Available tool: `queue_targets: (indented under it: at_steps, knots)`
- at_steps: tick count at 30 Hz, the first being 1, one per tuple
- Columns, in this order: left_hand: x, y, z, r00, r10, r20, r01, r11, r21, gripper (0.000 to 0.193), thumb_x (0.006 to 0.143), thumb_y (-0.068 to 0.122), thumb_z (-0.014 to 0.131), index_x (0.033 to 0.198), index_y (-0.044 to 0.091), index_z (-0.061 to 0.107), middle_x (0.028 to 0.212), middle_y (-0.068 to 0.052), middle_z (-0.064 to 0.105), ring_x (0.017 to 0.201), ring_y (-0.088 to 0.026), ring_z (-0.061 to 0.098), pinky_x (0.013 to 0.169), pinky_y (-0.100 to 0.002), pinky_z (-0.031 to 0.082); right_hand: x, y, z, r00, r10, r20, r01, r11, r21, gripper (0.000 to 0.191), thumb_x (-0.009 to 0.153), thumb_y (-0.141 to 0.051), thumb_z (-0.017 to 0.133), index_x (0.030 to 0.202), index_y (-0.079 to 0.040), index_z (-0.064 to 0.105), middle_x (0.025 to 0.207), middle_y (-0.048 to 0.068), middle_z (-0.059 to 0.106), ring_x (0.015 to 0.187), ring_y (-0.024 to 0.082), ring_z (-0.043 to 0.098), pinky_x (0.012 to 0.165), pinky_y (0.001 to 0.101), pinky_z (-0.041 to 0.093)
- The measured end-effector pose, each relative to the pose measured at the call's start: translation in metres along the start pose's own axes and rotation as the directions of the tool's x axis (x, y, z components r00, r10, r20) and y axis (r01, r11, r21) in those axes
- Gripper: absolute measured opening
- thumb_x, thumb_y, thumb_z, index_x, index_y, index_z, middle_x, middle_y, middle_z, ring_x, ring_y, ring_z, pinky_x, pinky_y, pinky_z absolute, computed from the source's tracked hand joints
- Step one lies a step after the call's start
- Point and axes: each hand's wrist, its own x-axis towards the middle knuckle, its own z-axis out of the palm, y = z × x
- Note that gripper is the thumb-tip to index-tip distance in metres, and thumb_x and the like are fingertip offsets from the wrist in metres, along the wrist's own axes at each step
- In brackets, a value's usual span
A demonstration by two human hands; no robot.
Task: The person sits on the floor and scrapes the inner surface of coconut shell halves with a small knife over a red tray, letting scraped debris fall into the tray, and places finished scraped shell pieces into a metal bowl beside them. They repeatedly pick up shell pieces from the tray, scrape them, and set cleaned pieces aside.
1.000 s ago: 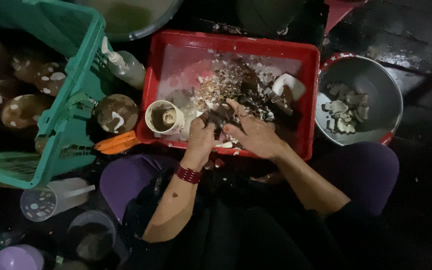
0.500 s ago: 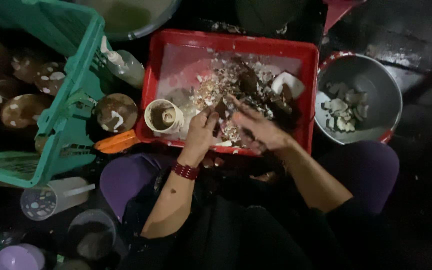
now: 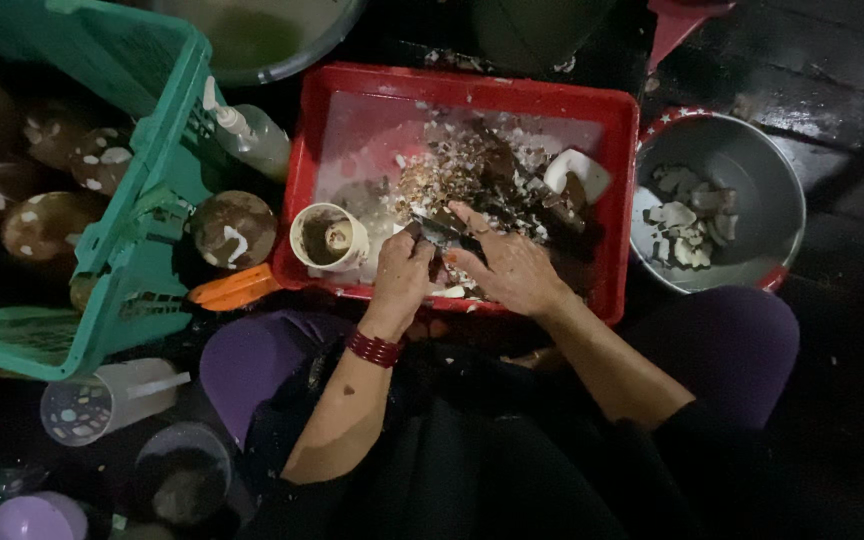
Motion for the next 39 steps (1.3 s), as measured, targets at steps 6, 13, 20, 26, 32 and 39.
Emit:
queue_targets:
  at_steps: [6,13,20,26,32,39]
  knots:
    - [-0.005,0.005,0.003,0.999,-0.038,0.028,0.04,0.998,-0.057,0.019,0.099,0.007,0.052,0.095,-0.004,0.066,0.074,-0.007,0.067,0.057,-0.014,0.063,0.054,-0.031,0.053,0.008,0.014,0.012,0.988,-0.127,-0.087,0.13,0.991,0.03,0.072,0.098,-0.057,0.05,0.156,-0.017,0.033,0.1,0.027,0.072,0.093,0.049,0.067,0.081,0.0554,0.05]
    - [-0.011,-0.01,0.016,0.98,0.161,0.119,-0.189,0.942,0.278,0.019,0.101,0.011,0.056,0.096,-0.004,0.067,0.072,-0.008,0.066,0.061,-0.014,0.063,0.056,-0.029,0.05,0.021,0.033,0.018,1.0,-0.004,-0.019,0.006,0.992,0.127,0.064,0.109,-0.056,0.042,0.149,-0.006,0.041,0.109,0.029,0.071,0.107,0.042,0.071,0.095,0.0478,0.054]
    - [0.003,-0.008,0.006,0.999,-0.042,0.035,0.045,0.994,-0.098,0.021,0.096,0.006,0.05,0.105,-0.001,0.067,0.078,-0.005,0.067,0.062,-0.014,0.06,0.054,-0.031,0.049,0.008,0.026,0.008,0.935,-0.324,-0.144,0.346,0.922,0.174,0.07,0.106,-0.046,0.049,0.159,-0.005,0.027,0.13,0.036,0.061,0.118,0.049,0.06,0.095,0.0517,0.045]
    - [-0.002,-0.014,0.003,0.995,0.1,0.025,-0.103,0.971,0.216,0.019,0.097,0.005,0.052,0.102,-0.005,0.068,0.076,-0.008,0.067,0.063,-0.016,0.064,0.057,-0.034,0.051,0.002,0.006,0.001,1.0,-0.019,-0.009,0.019,1.0,0.014,0.075,0.099,-0.053,0.049,0.157,-0.012,0.025,0.105,0.029,0.071,0.102,0.047,0.067,0.089,0.0531,0.05]
    - [0.001,-0.02,0.007,0.948,0.317,0.02,-0.297,0.863,0.41,0.021,0.096,0.005,0.056,0.108,-0.004,0.069,0.084,-0.016,0.071,0.073,-0.025,0.067,0.065,-0.039,0.053,0.005,0.011,0.001,0.998,0.005,0.07,-0.017,0.984,0.179,0.071,0.101,-0.053,0.044,0.153,-0.007,0.026,0.092,0.027,0.074,0.093,0.043,0.074,0.087,0.0498,0.054]
    - [0.004,-0.028,0.004,0.982,0.187,-0.003,-0.174,0.918,0.356,0.021,0.095,0.008,0.051,0.106,-0.003,0.066,0.084,-0.02,0.071,0.075,-0.035,0.072,0.069,-0.045,0.055,0.005,0.015,0.018,0.995,-0.039,-0.086,0.038,0.999,-0.014,0.074,0.098,-0.053,0.05,0.155,-0.011,0.029,0.097,0.032,0.071,0.095,0.052,0.067,0.081,0.0571,0.052]
